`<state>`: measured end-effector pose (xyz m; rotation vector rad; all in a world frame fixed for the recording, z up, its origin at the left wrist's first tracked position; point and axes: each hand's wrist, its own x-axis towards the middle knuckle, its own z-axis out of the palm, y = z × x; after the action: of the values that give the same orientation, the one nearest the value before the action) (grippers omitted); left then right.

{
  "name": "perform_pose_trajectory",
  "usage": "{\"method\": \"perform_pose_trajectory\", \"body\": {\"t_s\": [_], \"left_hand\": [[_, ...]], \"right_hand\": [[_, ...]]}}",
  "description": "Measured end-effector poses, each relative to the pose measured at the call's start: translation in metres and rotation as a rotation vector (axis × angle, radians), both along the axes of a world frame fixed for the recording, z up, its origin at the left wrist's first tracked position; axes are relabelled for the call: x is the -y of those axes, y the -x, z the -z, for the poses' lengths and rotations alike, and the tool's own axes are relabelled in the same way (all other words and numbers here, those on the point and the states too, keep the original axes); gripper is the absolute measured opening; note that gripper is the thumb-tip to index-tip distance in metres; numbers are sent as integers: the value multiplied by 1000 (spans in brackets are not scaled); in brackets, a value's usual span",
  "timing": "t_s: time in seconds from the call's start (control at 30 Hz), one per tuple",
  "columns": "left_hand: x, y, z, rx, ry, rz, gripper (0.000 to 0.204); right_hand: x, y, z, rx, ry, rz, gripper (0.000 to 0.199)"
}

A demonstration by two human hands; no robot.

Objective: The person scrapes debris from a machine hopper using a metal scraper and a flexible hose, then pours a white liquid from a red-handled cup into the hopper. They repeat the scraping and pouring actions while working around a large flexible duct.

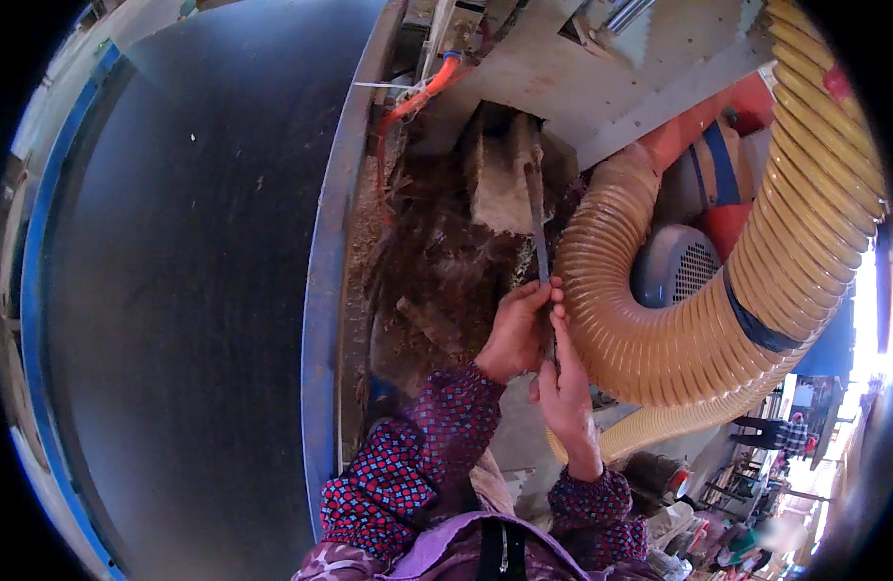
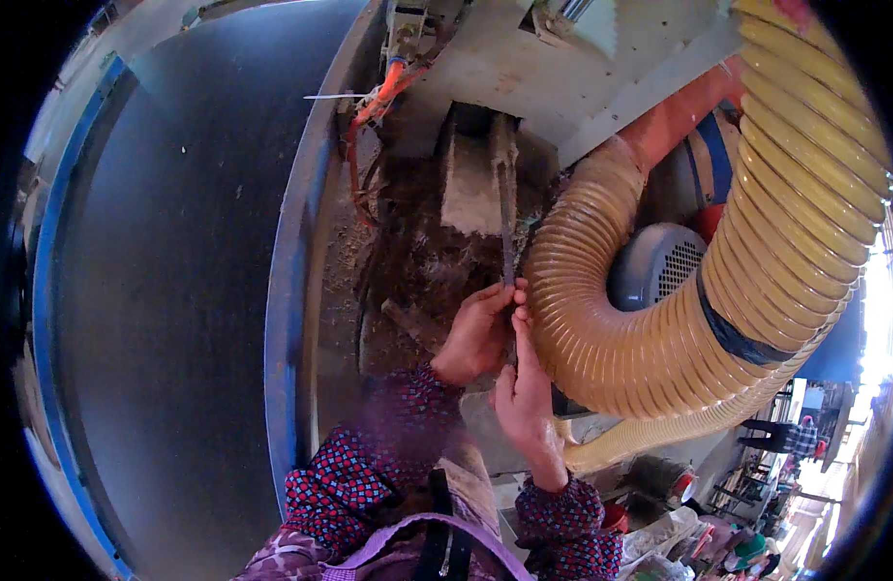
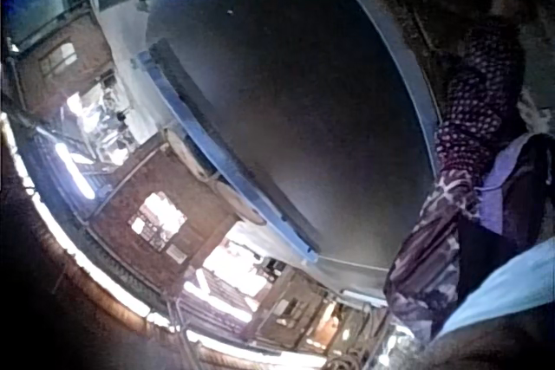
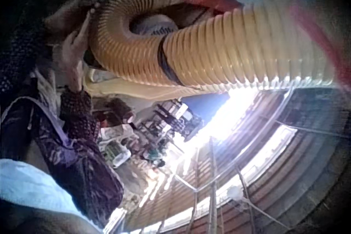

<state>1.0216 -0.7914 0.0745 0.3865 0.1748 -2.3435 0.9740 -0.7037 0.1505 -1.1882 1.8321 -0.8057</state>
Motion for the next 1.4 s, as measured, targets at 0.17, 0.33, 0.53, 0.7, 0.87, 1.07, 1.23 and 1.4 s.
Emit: {"method": "perform_pose_trajectory", "body": {"t_s": [0.17,0.33,0.53,0.7,0.87,1.07,1.23,1.4], "left_hand": [[9,5,-7,55,-151,90,26],[12,-6,-28,174,-72,152,27],[21,-6,-40,175,-70,194,26],[32,-14,-46,62,-127,202,25],[41,-16,-45,44,-127,193,25],[53,-4,-43,207,19,193,27],[58,-2,-44,378,131,214,21],[66,2,-39,331,113,218,17]], "right_hand": [[5,-1,-8,-398,141,-207,52],[3,-17,-20,-294,152,-116,51],[3,-16,-15,34,82,130,51],[21,-42,-49,442,-19,357,51],[30,-47,-48,550,5,413,50],[39,-53,-54,745,19,546,49],[43,-62,-50,812,31,660,45],[52,-67,-57,872,85,730,40]]}}
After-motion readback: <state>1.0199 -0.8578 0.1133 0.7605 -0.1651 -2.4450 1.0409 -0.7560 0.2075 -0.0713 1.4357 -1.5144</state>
